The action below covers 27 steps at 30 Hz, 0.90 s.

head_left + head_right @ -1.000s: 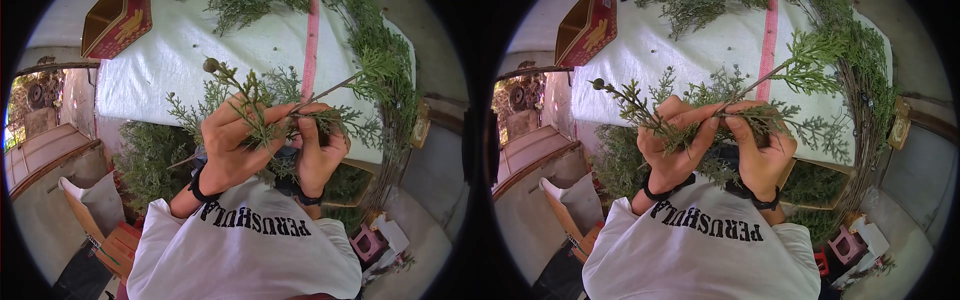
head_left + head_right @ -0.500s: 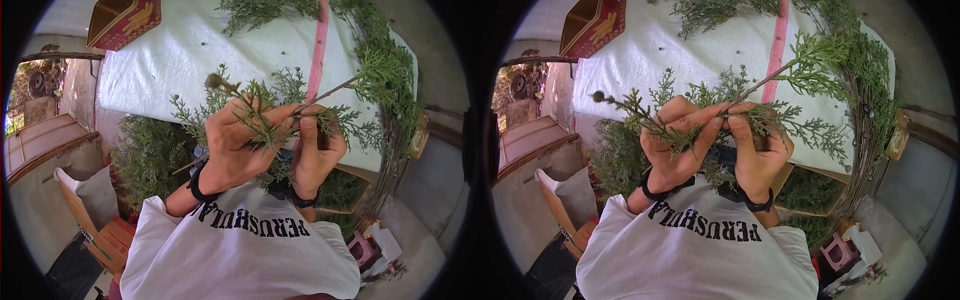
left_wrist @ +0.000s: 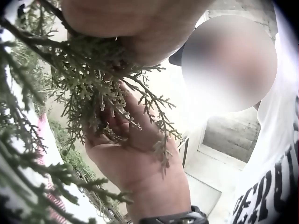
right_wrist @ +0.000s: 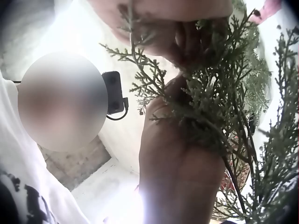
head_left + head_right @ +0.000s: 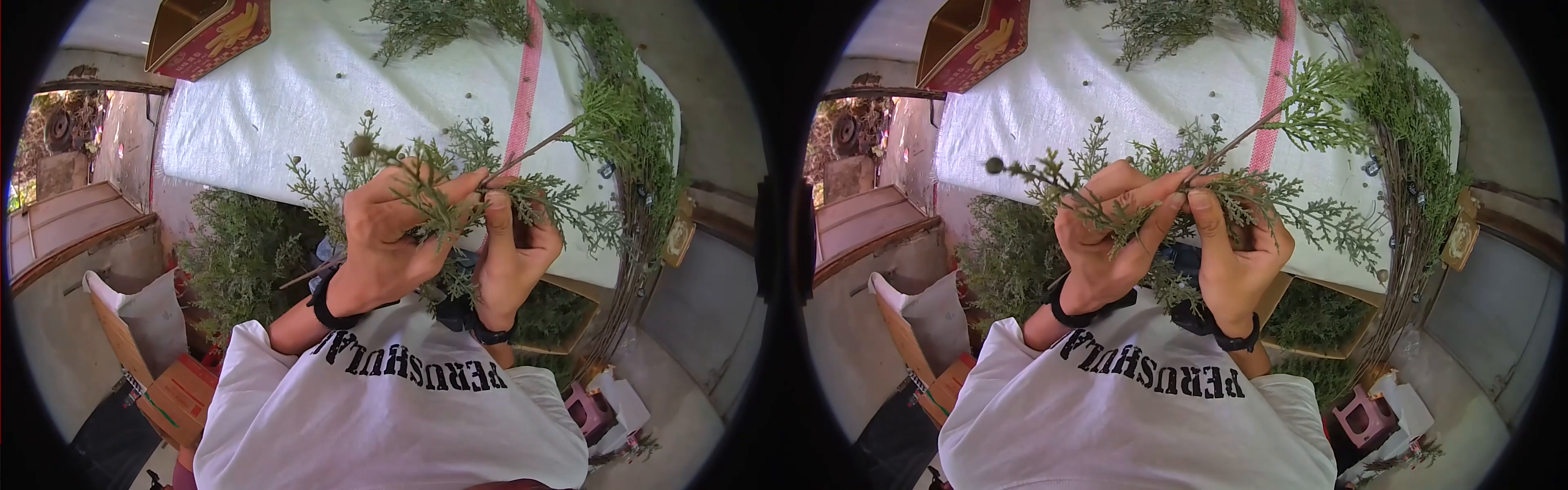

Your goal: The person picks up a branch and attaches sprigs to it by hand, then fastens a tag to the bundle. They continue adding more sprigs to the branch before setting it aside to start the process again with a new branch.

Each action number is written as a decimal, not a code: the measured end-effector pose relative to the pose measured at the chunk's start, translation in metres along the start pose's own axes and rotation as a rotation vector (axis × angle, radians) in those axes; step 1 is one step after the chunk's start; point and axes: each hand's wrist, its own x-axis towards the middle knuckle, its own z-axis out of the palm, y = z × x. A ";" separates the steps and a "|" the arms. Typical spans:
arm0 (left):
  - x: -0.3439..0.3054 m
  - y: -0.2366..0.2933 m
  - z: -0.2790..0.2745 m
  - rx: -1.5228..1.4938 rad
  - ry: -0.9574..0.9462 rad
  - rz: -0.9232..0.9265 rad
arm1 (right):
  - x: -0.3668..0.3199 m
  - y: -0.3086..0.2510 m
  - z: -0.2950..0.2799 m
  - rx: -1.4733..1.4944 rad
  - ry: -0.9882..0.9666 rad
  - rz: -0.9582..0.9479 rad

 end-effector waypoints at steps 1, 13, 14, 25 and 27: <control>0.001 0.000 -0.001 -0.001 0.003 0.001 | 0.000 0.000 0.000 -0.018 0.008 0.011; -0.003 -0.016 -0.035 -0.287 -0.051 -0.362 | 0.025 -0.010 0.000 -0.497 -0.301 -0.032; -0.004 -0.018 -0.044 -0.337 -0.064 -0.363 | 0.044 -0.022 -0.003 -0.550 -0.477 -0.034; -0.013 -0.016 -0.073 -0.566 -0.221 -0.373 | 0.203 0.006 0.114 -1.212 -0.785 -0.987; -0.014 -0.014 -0.075 -0.577 -0.201 -0.338 | 0.211 0.027 0.123 -1.277 -0.860 -1.003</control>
